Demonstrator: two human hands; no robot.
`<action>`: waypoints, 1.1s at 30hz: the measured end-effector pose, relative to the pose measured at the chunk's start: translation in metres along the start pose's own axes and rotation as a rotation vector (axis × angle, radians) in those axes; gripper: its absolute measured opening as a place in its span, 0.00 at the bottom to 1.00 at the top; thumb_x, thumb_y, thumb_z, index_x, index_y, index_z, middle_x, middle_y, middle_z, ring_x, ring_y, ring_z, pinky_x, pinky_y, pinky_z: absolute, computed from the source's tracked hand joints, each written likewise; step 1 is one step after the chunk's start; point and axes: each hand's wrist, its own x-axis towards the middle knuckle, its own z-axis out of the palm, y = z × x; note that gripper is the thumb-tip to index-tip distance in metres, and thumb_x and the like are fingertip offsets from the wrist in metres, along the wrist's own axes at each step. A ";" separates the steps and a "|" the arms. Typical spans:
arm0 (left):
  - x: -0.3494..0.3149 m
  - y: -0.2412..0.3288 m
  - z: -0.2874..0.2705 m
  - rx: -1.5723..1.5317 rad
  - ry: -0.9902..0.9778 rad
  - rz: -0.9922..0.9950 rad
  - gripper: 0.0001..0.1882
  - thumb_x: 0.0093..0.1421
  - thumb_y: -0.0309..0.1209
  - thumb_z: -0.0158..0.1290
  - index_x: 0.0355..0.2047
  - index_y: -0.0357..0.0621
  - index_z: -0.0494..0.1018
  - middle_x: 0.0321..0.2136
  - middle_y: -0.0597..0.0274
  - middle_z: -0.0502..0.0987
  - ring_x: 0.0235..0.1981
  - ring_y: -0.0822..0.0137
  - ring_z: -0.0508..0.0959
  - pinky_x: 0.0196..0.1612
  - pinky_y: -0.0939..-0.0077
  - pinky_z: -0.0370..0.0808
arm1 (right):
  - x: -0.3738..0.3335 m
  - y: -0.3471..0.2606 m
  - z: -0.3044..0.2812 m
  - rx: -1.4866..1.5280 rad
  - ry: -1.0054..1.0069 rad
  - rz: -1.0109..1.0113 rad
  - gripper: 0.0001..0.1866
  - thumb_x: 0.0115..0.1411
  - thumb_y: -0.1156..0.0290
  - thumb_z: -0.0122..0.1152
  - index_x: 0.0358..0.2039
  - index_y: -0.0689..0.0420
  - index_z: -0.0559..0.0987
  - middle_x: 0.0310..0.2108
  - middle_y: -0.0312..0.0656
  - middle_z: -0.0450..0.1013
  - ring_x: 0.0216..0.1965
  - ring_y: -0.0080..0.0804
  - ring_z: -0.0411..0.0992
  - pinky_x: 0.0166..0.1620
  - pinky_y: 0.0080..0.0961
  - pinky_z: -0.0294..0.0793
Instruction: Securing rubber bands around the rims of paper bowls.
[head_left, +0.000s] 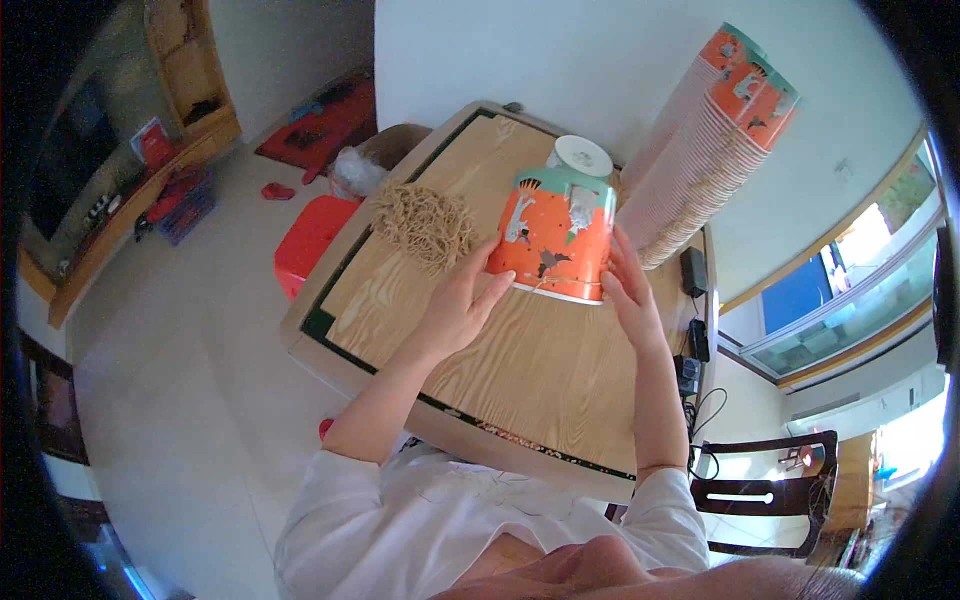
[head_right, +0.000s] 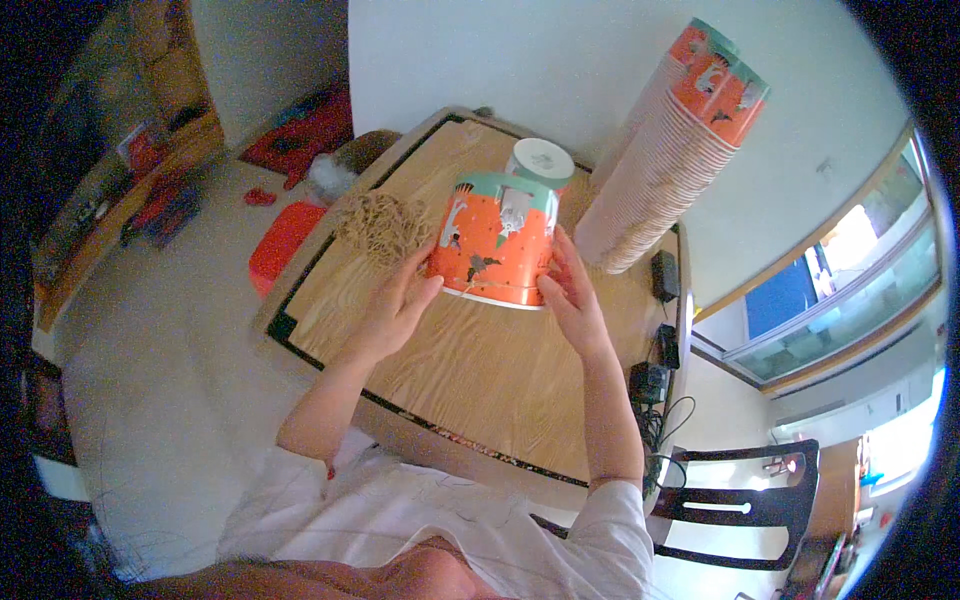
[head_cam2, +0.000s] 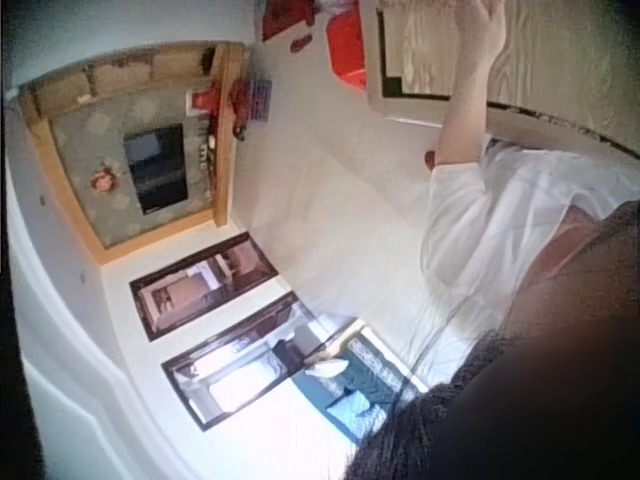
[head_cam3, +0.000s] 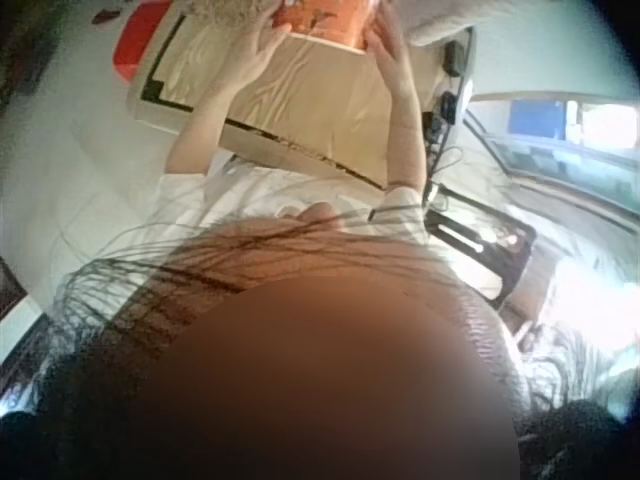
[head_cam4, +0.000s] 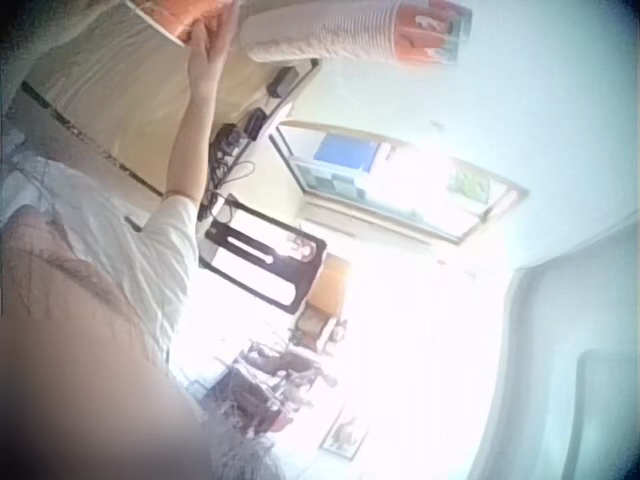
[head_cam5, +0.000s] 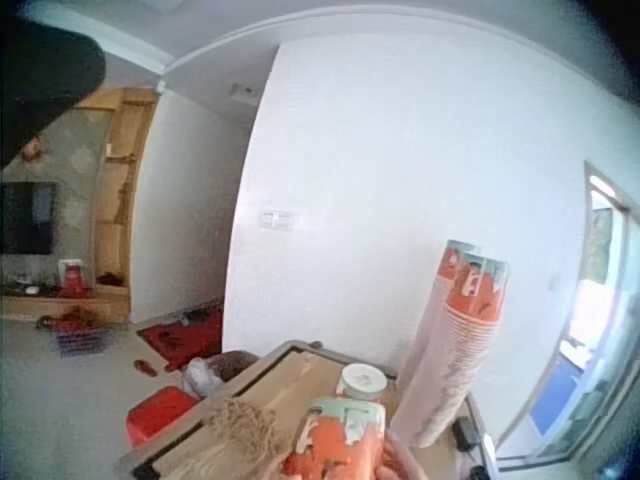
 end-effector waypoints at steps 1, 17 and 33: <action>0.010 0.003 0.004 -0.010 -0.004 0.015 0.28 0.60 0.40 0.49 0.57 0.41 0.58 0.49 0.44 0.67 0.53 0.51 0.67 0.53 0.62 0.65 | 0.004 -0.009 -0.006 -0.060 0.011 -0.133 0.34 0.60 0.82 0.46 0.65 0.53 0.47 0.59 0.40 0.58 0.51 0.26 0.64 0.53 0.25 0.63; 0.372 0.217 0.130 -0.259 -0.137 0.728 0.34 0.58 0.30 0.48 0.63 0.45 0.47 0.37 0.47 0.75 0.36 0.57 0.76 0.43 0.66 0.72 | 0.180 -0.225 -0.310 -1.002 0.476 -0.735 0.32 0.64 0.63 0.48 0.65 0.46 0.48 0.60 0.44 0.57 0.57 0.34 0.60 0.55 0.31 0.64; 0.371 0.081 0.251 -0.021 0.240 0.835 0.28 0.52 0.32 0.54 0.53 0.39 0.61 0.45 0.46 0.69 0.47 0.49 0.69 0.52 0.61 0.65 | 0.168 -0.067 -0.349 -0.953 0.639 -0.417 0.30 0.60 0.62 0.54 0.62 0.47 0.58 0.56 0.45 0.63 0.57 0.36 0.62 0.55 0.31 0.64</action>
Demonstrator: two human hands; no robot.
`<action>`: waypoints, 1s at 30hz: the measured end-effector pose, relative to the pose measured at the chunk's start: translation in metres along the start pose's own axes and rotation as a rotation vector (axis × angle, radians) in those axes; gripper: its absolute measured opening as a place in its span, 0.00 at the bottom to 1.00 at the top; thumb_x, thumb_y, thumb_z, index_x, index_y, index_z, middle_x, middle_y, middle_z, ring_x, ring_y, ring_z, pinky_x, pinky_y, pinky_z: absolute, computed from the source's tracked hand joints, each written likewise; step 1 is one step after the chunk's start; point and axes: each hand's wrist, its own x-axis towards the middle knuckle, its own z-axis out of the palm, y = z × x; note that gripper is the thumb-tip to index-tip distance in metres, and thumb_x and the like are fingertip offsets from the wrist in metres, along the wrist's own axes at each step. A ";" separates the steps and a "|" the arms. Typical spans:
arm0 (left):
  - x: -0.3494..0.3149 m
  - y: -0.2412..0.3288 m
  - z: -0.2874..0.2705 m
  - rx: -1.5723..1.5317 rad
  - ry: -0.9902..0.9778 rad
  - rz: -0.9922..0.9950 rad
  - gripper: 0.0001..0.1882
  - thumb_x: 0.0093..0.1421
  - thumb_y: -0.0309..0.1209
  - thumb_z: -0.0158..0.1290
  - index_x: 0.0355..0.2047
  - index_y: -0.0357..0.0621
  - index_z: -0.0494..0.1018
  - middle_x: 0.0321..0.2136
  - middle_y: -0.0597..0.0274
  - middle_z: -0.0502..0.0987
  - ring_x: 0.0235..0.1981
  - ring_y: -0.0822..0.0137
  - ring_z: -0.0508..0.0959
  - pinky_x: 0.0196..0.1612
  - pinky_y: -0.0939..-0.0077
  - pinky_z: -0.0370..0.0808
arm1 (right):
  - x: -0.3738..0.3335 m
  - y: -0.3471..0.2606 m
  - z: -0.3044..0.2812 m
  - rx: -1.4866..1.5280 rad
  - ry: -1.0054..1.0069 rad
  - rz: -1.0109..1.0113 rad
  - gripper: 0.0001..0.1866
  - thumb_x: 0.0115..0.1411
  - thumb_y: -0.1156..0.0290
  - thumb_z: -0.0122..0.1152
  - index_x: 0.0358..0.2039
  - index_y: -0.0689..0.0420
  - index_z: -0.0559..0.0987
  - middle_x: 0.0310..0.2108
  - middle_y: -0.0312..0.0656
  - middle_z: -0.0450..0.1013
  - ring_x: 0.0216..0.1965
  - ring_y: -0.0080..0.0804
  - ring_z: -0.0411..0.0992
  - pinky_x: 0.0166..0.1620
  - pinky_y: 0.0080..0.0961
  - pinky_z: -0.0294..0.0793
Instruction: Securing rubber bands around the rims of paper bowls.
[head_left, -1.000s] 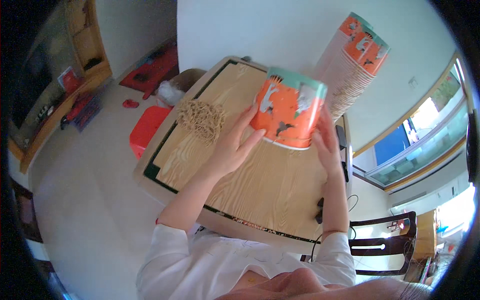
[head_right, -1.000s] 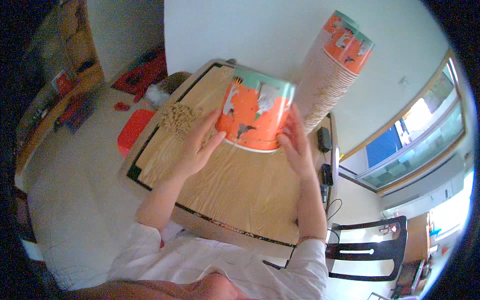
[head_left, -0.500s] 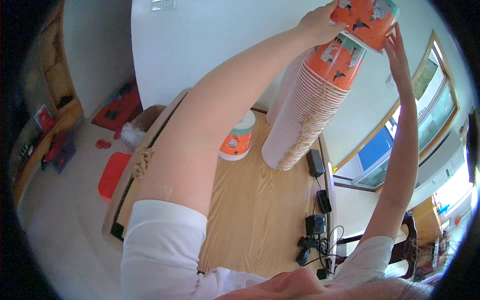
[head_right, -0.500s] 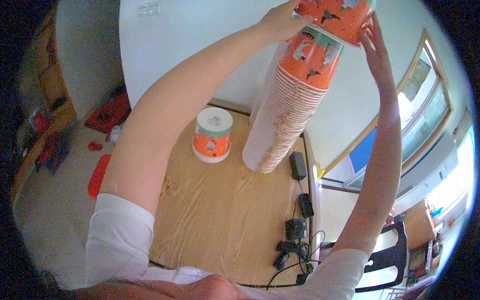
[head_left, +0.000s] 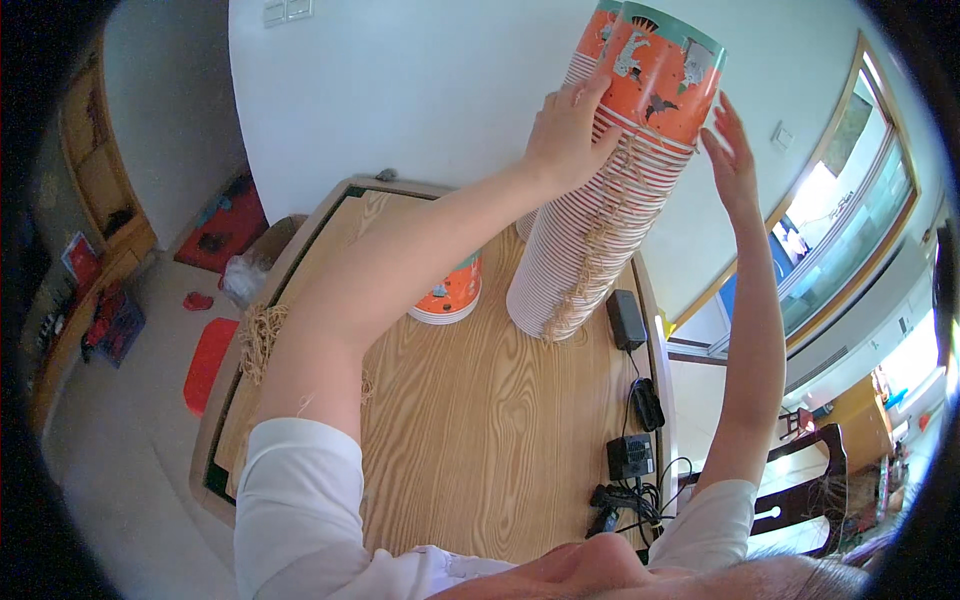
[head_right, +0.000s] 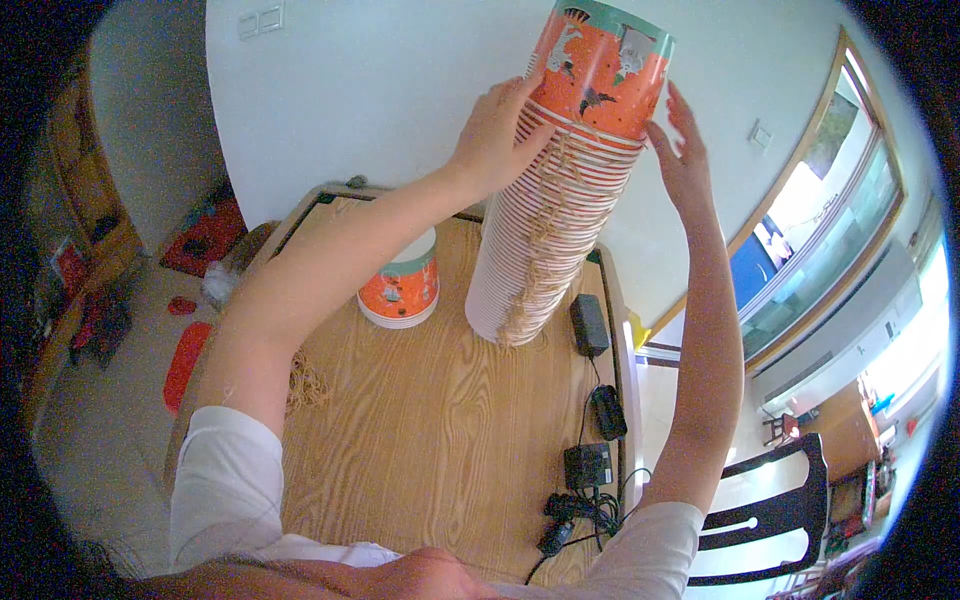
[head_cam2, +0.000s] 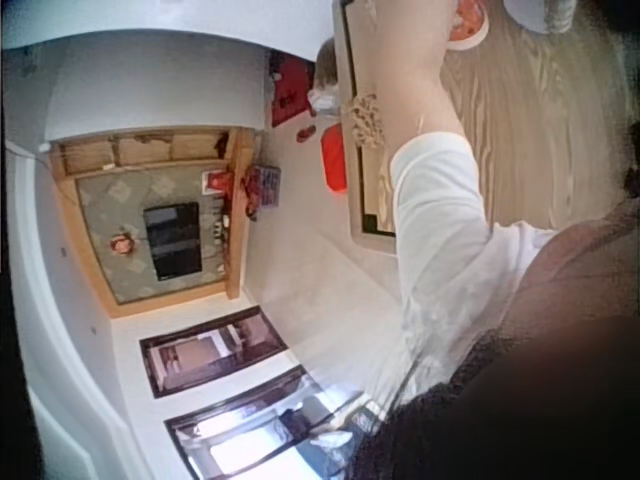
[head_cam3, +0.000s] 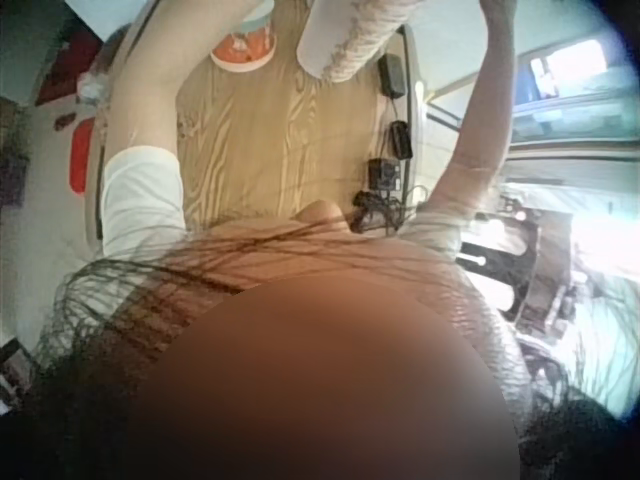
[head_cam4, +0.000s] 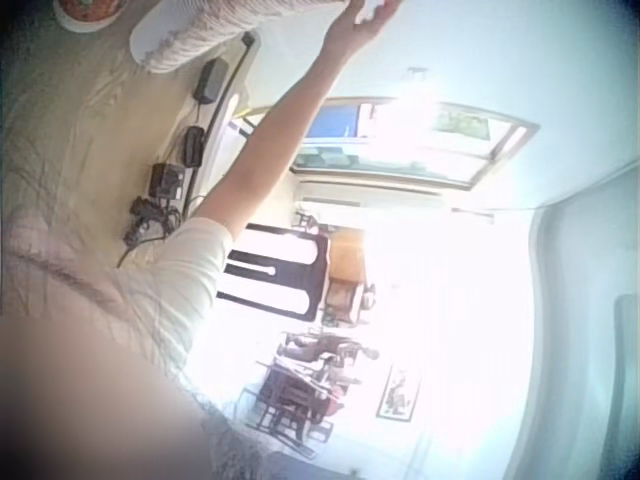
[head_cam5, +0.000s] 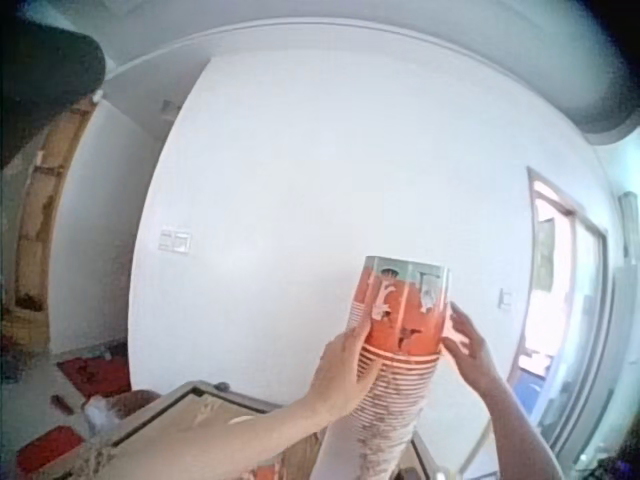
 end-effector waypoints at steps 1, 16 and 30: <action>0.001 0.007 -0.007 0.108 0.051 0.038 0.25 0.51 0.31 0.55 0.50 0.41 0.64 0.43 0.49 0.70 0.46 0.50 0.69 0.50 0.61 0.66 | -0.001 -0.017 -0.005 -0.030 0.079 -0.063 0.26 0.59 0.63 0.57 0.57 0.49 0.64 0.51 0.43 0.67 0.53 0.33 0.65 0.53 0.30 0.65; 0.022 0.029 -0.005 0.080 0.013 0.206 0.07 0.43 0.29 0.58 0.25 0.45 0.73 0.29 0.60 0.70 0.36 0.56 0.71 0.40 0.62 0.69 | -0.019 -0.092 0.023 -0.262 -0.029 -0.317 0.08 0.50 0.74 0.61 0.32 0.58 0.75 0.33 0.43 0.71 0.38 0.42 0.69 0.42 0.36 0.69; 0.003 0.029 -0.025 0.041 0.043 0.096 0.16 0.45 0.30 0.58 0.36 0.46 0.71 0.32 0.55 0.70 0.40 0.53 0.70 0.44 0.59 0.67 | -0.026 -0.119 0.028 -0.256 0.155 -0.397 0.14 0.49 0.78 0.61 0.39 0.58 0.74 0.35 0.44 0.71 0.40 0.41 0.71 0.45 0.33 0.69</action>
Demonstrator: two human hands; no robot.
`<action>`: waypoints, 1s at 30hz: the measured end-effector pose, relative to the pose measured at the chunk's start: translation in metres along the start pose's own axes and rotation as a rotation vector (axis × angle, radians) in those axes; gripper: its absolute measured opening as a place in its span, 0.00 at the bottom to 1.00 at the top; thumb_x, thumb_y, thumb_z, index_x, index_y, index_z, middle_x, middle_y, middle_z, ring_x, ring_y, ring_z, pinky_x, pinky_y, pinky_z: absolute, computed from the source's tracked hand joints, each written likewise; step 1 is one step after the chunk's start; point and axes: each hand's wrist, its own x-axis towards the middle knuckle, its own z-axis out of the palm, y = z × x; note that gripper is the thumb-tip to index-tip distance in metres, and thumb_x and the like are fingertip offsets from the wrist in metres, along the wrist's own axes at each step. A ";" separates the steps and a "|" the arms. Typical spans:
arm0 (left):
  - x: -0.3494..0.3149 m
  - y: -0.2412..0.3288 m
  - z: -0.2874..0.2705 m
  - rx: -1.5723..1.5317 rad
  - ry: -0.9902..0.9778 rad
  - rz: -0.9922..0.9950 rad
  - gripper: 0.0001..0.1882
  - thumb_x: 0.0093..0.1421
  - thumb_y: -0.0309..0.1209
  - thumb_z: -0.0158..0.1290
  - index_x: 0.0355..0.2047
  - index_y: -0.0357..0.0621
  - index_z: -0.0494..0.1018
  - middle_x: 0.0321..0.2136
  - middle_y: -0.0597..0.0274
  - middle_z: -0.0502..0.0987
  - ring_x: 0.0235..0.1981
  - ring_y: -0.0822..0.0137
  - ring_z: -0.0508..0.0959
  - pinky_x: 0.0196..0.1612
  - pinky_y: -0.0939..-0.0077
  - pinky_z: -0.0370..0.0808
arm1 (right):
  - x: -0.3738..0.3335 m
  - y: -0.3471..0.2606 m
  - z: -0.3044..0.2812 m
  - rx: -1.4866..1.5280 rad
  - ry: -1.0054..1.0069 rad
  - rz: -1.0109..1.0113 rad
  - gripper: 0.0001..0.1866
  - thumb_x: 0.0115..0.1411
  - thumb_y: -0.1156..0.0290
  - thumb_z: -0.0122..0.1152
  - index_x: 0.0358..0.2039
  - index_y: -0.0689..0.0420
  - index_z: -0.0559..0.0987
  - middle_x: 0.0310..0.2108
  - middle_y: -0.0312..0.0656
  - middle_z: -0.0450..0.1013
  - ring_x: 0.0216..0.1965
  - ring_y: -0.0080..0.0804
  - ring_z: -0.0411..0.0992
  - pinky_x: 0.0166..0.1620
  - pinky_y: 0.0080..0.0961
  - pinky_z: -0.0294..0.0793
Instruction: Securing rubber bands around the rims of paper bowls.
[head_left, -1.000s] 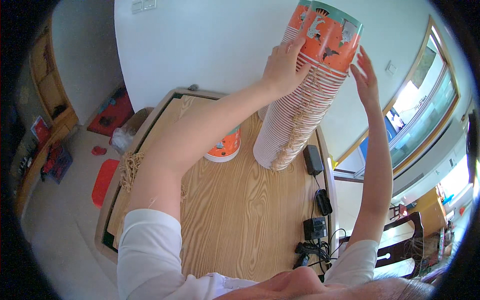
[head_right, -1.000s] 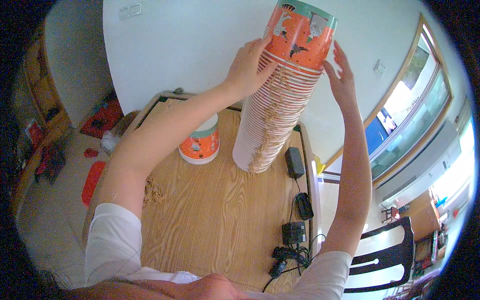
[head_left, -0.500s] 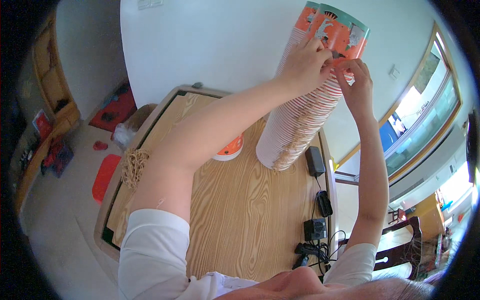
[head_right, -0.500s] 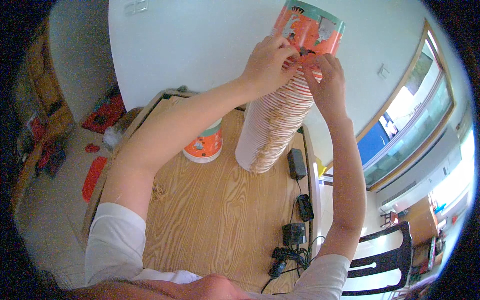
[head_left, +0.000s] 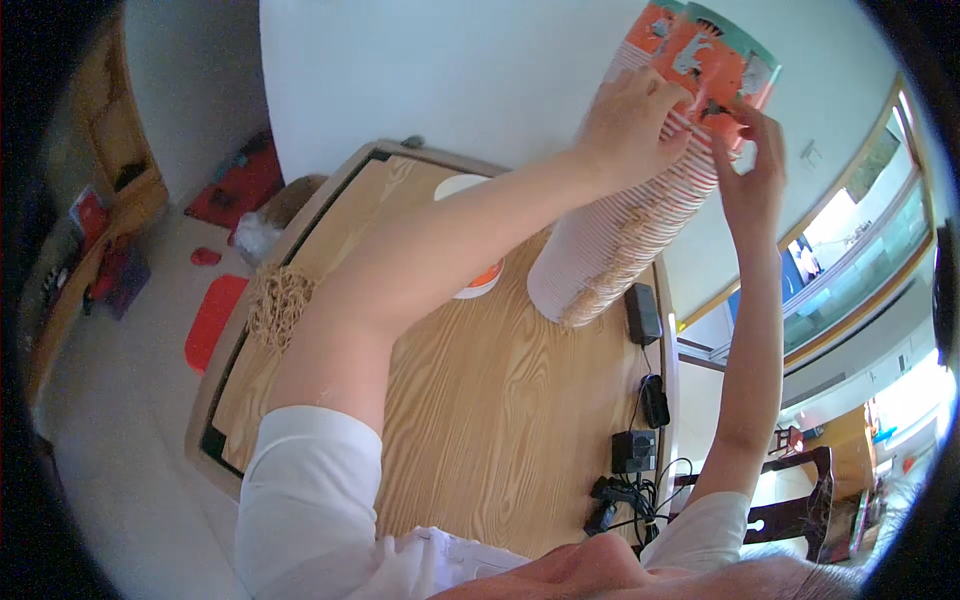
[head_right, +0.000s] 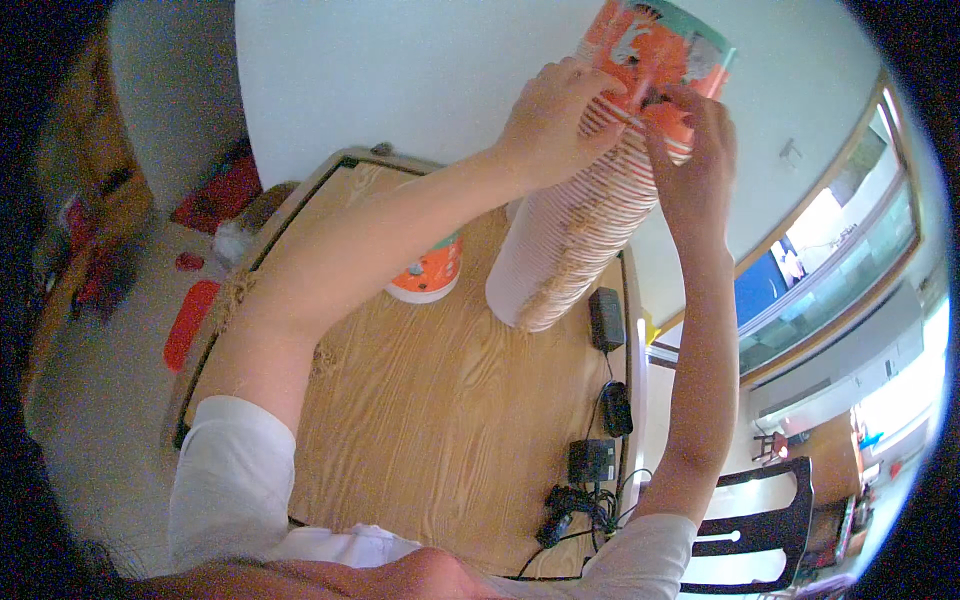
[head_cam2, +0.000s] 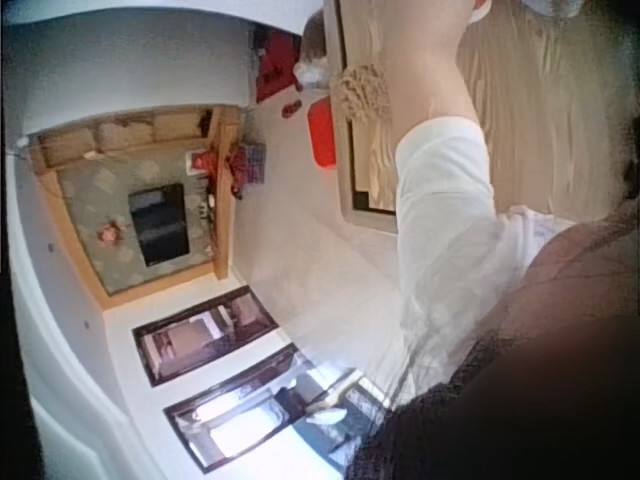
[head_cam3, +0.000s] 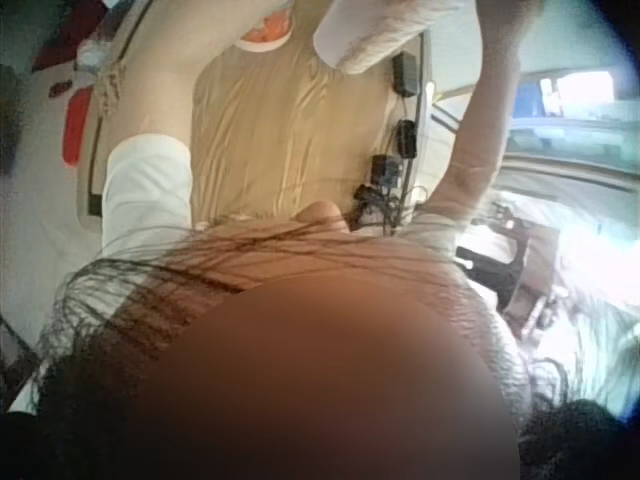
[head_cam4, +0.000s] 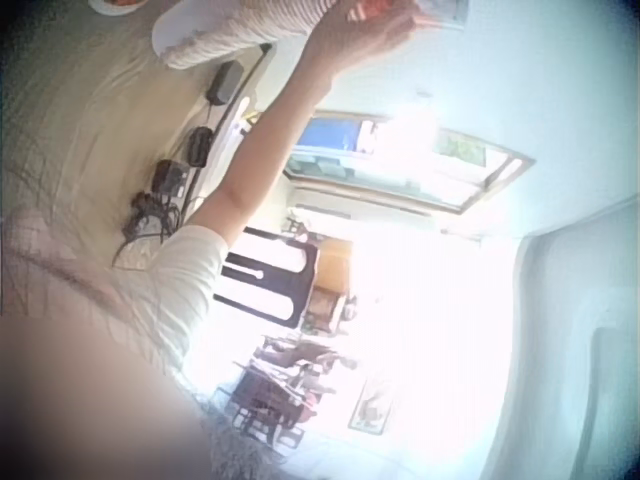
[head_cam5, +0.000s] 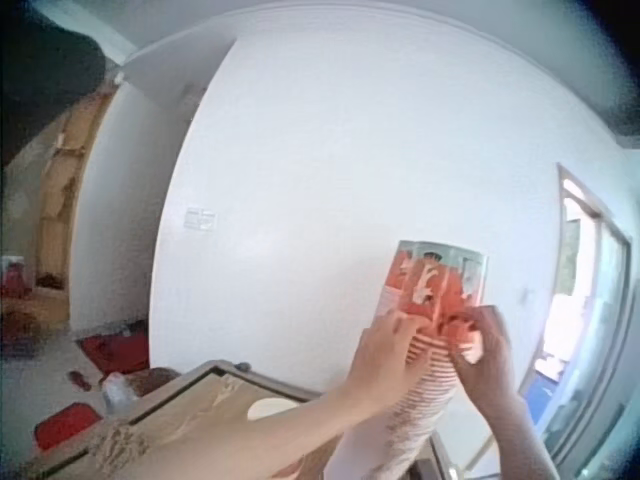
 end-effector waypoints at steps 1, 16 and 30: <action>-0.010 -0.001 -0.007 0.010 0.014 -0.036 0.18 0.45 0.31 0.58 0.38 0.46 0.71 0.34 0.54 0.70 0.40 0.53 0.70 0.45 0.59 0.67 | -0.006 -0.013 -0.001 0.059 0.024 0.033 0.14 0.49 0.79 0.60 0.39 0.59 0.74 0.34 0.44 0.71 0.40 0.40 0.71 0.45 0.31 0.69; -0.332 -0.150 -0.120 0.008 -0.205 -1.524 0.12 0.58 0.33 0.49 0.37 0.37 0.72 0.27 0.57 0.76 0.27 0.66 0.75 0.31 0.73 0.72 | -0.313 -0.049 0.261 1.079 -0.557 1.605 0.09 0.60 0.67 0.51 0.39 0.55 0.72 0.27 0.31 0.69 0.25 0.20 0.67 0.26 0.20 0.69; -0.325 -0.190 -0.131 -0.461 0.115 -2.012 0.04 0.52 0.26 0.54 0.23 0.42 0.71 0.20 0.62 0.73 0.18 0.69 0.73 0.20 0.74 0.74 | -0.300 -0.050 0.268 1.280 -0.782 1.914 0.04 0.58 0.71 0.53 0.29 0.57 0.73 0.21 0.34 0.68 0.21 0.24 0.66 0.24 0.21 0.70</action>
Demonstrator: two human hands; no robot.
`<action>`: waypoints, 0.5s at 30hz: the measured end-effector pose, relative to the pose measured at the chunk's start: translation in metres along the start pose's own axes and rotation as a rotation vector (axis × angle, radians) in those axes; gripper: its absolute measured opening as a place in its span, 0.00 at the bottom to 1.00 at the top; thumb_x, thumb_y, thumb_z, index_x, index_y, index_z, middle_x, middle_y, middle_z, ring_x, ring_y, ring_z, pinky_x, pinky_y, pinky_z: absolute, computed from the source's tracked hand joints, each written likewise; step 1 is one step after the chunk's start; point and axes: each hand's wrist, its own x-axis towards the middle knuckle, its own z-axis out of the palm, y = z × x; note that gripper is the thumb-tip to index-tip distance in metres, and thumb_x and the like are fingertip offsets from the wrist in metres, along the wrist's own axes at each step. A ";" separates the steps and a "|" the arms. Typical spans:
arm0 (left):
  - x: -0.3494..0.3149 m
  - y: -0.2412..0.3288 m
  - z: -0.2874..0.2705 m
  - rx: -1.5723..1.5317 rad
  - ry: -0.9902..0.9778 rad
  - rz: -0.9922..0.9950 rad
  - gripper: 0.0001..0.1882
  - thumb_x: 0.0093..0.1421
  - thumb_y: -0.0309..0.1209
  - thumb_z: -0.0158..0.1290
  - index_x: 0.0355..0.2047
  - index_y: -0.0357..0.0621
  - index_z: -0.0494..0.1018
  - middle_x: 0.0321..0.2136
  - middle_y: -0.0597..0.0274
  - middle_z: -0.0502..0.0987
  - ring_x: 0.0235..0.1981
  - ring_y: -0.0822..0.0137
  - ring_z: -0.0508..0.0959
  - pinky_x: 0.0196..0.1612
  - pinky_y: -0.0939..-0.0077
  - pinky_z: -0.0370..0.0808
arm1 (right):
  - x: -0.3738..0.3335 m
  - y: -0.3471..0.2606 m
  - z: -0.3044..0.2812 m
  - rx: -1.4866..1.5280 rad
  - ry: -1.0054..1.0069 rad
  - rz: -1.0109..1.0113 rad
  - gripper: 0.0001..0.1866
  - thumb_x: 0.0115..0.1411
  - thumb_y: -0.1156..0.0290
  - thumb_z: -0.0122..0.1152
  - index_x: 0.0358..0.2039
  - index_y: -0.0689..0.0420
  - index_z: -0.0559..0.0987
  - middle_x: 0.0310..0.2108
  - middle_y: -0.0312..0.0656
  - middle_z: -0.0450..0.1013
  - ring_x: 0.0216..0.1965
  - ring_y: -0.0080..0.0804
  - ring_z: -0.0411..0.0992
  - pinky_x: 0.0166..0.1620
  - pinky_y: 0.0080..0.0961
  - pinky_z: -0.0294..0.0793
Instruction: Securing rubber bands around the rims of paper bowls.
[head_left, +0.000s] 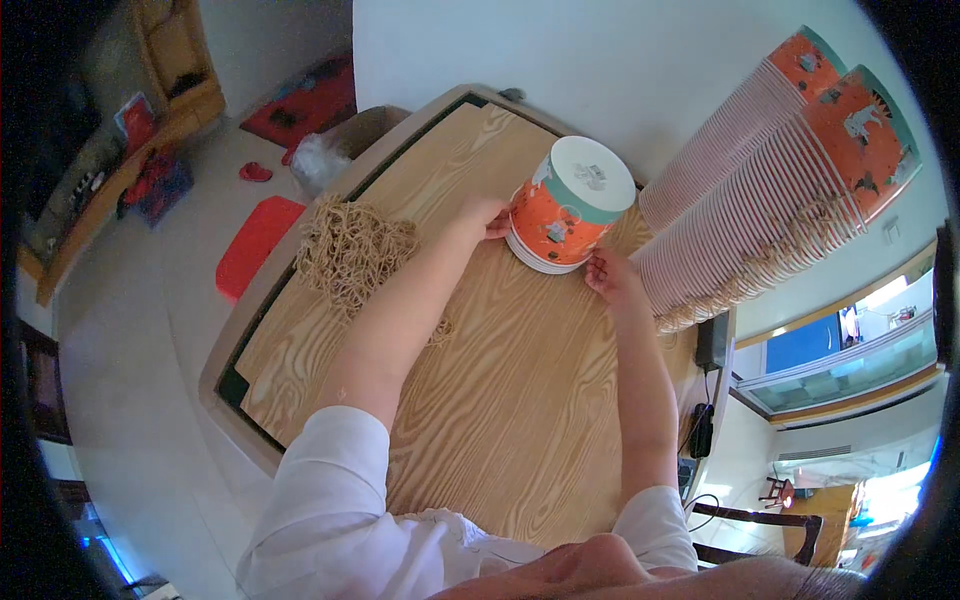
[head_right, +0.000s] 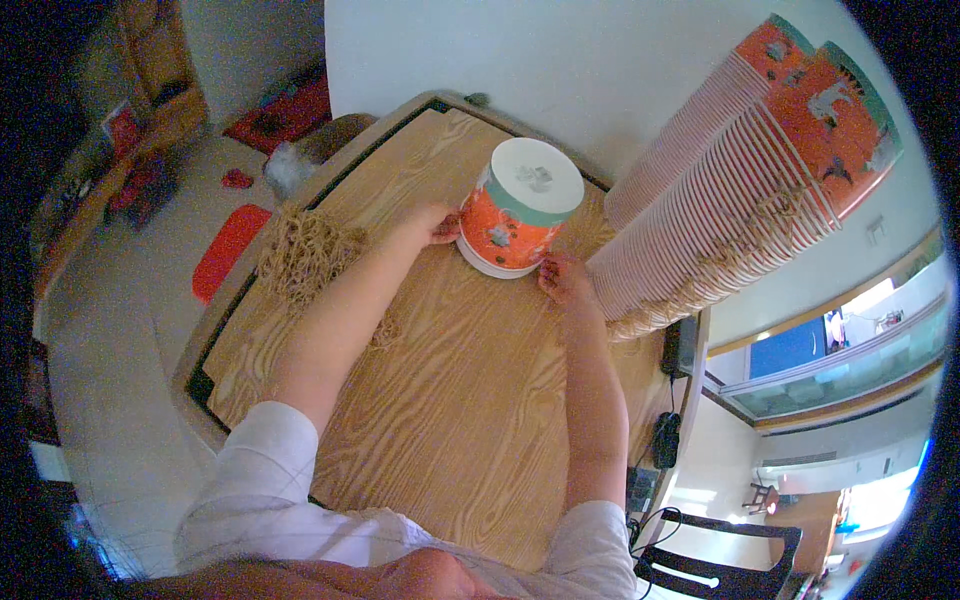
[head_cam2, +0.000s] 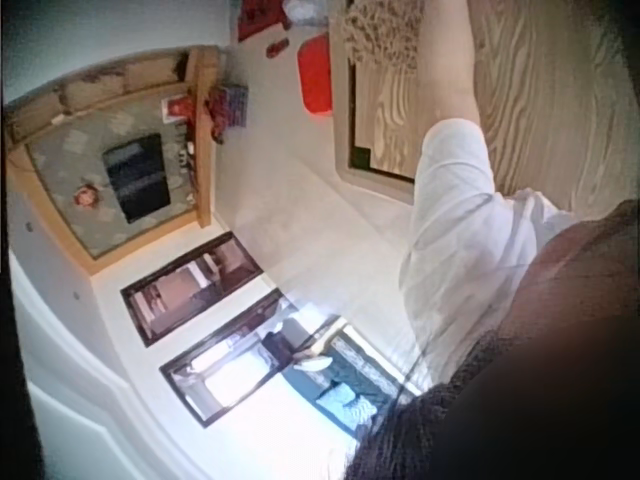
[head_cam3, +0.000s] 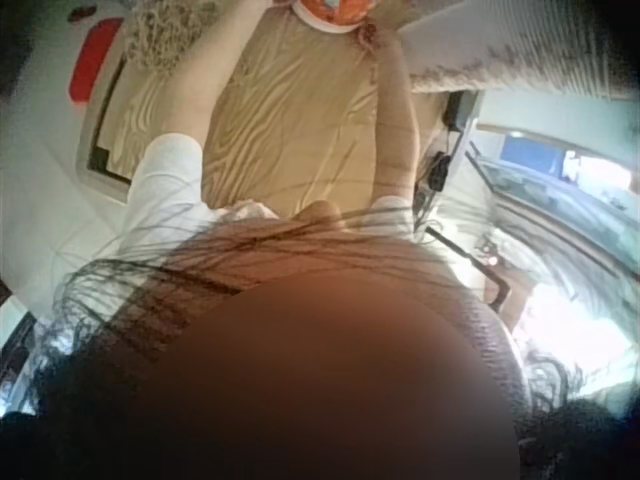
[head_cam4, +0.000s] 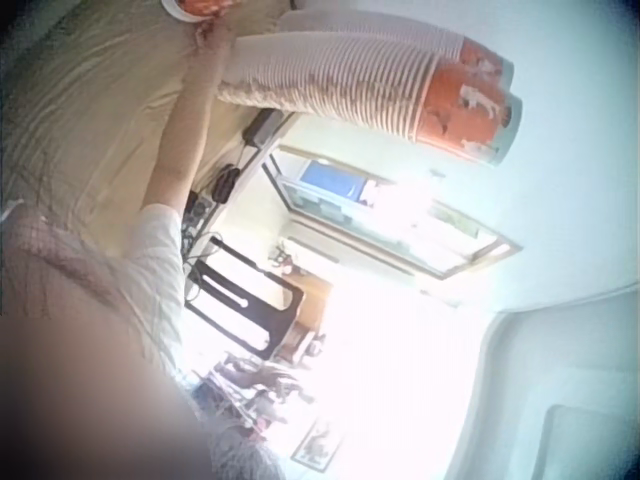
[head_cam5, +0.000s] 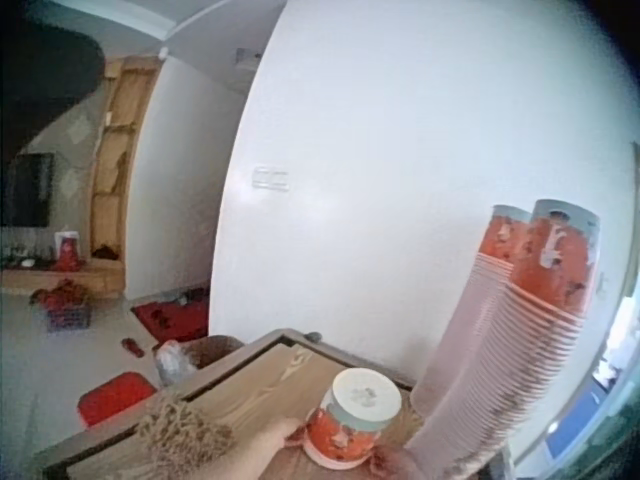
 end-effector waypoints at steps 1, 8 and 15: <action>-0.001 0.004 -0.002 -0.025 -0.036 -0.029 0.04 0.52 0.27 0.55 0.23 0.43 0.71 0.21 0.63 0.73 0.19 0.70 0.73 0.20 0.75 0.74 | -0.001 -0.001 -0.001 -0.003 0.000 0.009 0.04 0.58 0.71 0.53 0.29 0.57 0.73 0.21 0.34 0.68 0.21 0.24 0.66 0.24 0.21 0.70; -0.009 0.021 -0.012 0.142 -0.041 -0.044 0.06 0.56 0.35 0.54 0.29 0.48 0.73 0.24 0.66 0.73 0.23 0.69 0.71 0.24 0.73 0.73 | -0.012 -0.023 0.006 0.113 -0.169 0.048 0.06 0.58 0.69 0.53 0.28 0.57 0.72 0.20 0.35 0.67 0.20 0.24 0.65 0.22 0.20 0.68; -0.075 0.062 -0.003 0.158 -0.118 0.207 0.03 0.54 0.32 0.56 0.29 0.50 0.73 0.22 0.70 0.73 0.19 0.74 0.69 0.22 0.80 0.69 | -0.061 -0.051 0.022 -0.194 -0.169 -0.384 0.10 0.58 0.65 0.53 0.38 0.56 0.73 0.26 0.37 0.71 0.26 0.25 0.68 0.30 0.22 0.71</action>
